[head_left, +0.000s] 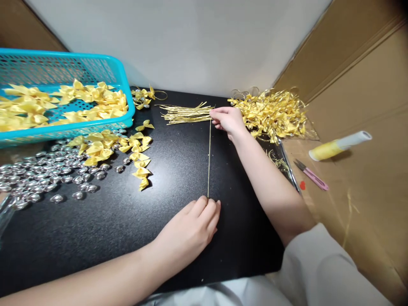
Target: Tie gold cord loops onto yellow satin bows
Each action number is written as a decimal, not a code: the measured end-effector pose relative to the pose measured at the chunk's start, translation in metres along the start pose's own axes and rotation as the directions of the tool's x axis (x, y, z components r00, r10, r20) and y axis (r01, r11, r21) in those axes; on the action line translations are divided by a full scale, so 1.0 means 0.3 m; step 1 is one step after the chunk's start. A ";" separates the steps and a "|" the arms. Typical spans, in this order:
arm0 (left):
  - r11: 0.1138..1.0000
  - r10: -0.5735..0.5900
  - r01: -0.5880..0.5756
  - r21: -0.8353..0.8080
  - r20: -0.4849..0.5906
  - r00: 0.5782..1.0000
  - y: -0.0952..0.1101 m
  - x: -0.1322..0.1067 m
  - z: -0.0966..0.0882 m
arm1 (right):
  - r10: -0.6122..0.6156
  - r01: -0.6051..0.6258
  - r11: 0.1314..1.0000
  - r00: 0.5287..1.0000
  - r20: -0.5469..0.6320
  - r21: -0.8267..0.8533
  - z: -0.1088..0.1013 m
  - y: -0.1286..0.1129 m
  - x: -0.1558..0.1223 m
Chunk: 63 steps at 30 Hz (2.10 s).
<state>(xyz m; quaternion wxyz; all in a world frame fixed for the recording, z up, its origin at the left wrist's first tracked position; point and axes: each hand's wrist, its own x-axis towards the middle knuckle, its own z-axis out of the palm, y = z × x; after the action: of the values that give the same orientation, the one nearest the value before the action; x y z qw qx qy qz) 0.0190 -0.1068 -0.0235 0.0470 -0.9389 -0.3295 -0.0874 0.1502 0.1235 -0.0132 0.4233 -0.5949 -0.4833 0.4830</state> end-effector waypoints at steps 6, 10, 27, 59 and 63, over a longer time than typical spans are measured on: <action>0.994 -0.092 0.092 -0.050 -0.005 0.996 0.035 -0.054 0.001 | -0.032 0.031 0.997 0.999 -0.023 -0.064 0.035 0.007 0.054; 0.993 -0.099 0.099 -0.061 0.006 0.995 0.051 -0.059 -0.005 | -0.051 0.044 0.988 0.998 -0.041 -0.148 0.045 0.034 0.078; 0.969 0.034 -0.042 -0.245 -0.035 0.999 0.000 0.009 0.016 | -0.248 0.261 0.751 0.963 0.107 -0.606 0.043 0.012 0.052; 0.835 0.008 -0.121 -0.538 -0.207 0.978 -0.038 0.006 0.049 | -0.422 0.638 0.264 0.751 0.508 -0.724 0.078 -0.054 0.080; 0.827 0.014 -0.150 -0.542 -0.246 0.969 -0.043 0.004 0.064 | -0.433 0.622 0.346 0.770 0.469 -0.702 0.072 -0.049 0.086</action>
<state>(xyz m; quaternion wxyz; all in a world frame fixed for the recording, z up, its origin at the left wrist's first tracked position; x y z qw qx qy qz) 0.0143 -0.0932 -0.0418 -0.1865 -0.9084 -0.2409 -0.2862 0.1281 0.1521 -0.0071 0.1726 -0.4788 -0.8563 0.0882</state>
